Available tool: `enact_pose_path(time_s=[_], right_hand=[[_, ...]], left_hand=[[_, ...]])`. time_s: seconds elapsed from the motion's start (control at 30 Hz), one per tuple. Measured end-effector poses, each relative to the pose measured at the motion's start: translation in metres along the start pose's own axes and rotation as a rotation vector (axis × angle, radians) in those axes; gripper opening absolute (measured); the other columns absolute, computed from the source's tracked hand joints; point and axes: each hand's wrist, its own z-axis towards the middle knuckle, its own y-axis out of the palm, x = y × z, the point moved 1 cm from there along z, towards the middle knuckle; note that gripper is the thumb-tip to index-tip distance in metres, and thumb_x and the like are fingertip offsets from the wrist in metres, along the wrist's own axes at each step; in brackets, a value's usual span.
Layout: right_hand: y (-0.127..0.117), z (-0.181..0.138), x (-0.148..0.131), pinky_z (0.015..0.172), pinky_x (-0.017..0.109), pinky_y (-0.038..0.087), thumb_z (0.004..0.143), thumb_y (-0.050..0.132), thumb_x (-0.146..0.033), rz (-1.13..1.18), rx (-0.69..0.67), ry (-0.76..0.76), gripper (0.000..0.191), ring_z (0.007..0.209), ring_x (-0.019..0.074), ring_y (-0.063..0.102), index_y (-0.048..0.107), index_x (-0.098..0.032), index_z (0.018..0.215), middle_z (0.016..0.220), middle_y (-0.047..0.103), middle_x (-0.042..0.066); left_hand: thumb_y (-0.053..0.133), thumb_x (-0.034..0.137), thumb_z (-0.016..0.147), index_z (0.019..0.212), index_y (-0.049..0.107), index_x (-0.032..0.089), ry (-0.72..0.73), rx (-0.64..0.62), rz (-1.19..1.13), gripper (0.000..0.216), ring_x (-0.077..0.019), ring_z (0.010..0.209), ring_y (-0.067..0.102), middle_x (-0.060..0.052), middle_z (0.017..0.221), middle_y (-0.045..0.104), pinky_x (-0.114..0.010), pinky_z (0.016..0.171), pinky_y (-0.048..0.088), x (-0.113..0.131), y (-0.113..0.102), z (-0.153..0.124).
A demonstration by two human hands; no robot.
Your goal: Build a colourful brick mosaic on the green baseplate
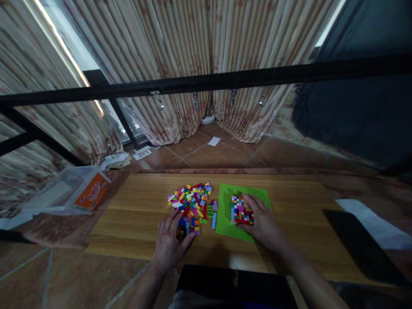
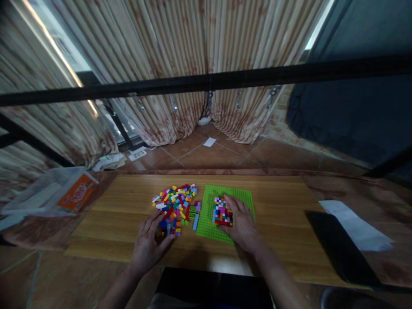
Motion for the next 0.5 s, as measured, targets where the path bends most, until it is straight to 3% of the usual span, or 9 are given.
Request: enact_pose_path(time_s=[0.2,0.3,0.4,0.5], right_hand=[[-0.008,-0.001,0.027,0.097,0.044,0.038,0.065,0.069,-0.038,-0.026,-0.041,-0.018,0.087,0.117,0.0291,0.044,0.027,-0.025,0.140,0.131,0.044,0.010],[-0.016,-0.004,0.029,0.097,0.048,0.037,0.065,0.069,-0.044,-0.092,0.008,-0.056,0.083,0.118,0.0315,0.042,0.033,-0.023,0.137,0.132,0.044,0.011],[-0.020,-0.004,0.005,0.097,0.048,0.037,0.072,0.063,-0.049,-0.084,0.118,-0.096,0.062,0.117,0.0299,0.044,0.047,-0.024,0.127,0.129,0.047,0.009],[-0.010,0.001,-0.039,0.095,0.042,0.039,0.087,0.048,-0.039,0.045,0.161,-0.147,0.030,0.109,0.0232,0.050,0.059,-0.027,0.112,0.116,0.057,0.006]], left_hand=[[0.057,0.036,0.080,0.130,0.041,0.022,-0.042,-0.026,-0.059,0.054,-0.0254,0.120,0.042,-0.010,0.133,0.046,-0.044,0.100,0.035,0.004,-0.007,-0.002],[0.051,0.031,0.084,0.132,0.040,0.023,-0.071,-0.039,-0.086,0.049,-0.0238,0.123,0.040,-0.008,0.134,0.046,-0.044,0.103,0.033,0.004,-0.009,-0.002],[0.047,0.027,0.086,0.130,0.042,0.024,-0.097,-0.035,-0.103,0.045,-0.0224,0.122,0.041,-0.007,0.133,0.047,-0.043,0.103,0.032,0.003,-0.008,-0.003],[0.045,0.024,0.087,0.126,0.047,0.021,-0.110,-0.013,-0.107,0.039,-0.0221,0.119,0.043,-0.008,0.130,0.049,-0.044,0.101,0.034,-0.001,-0.005,-0.005]])
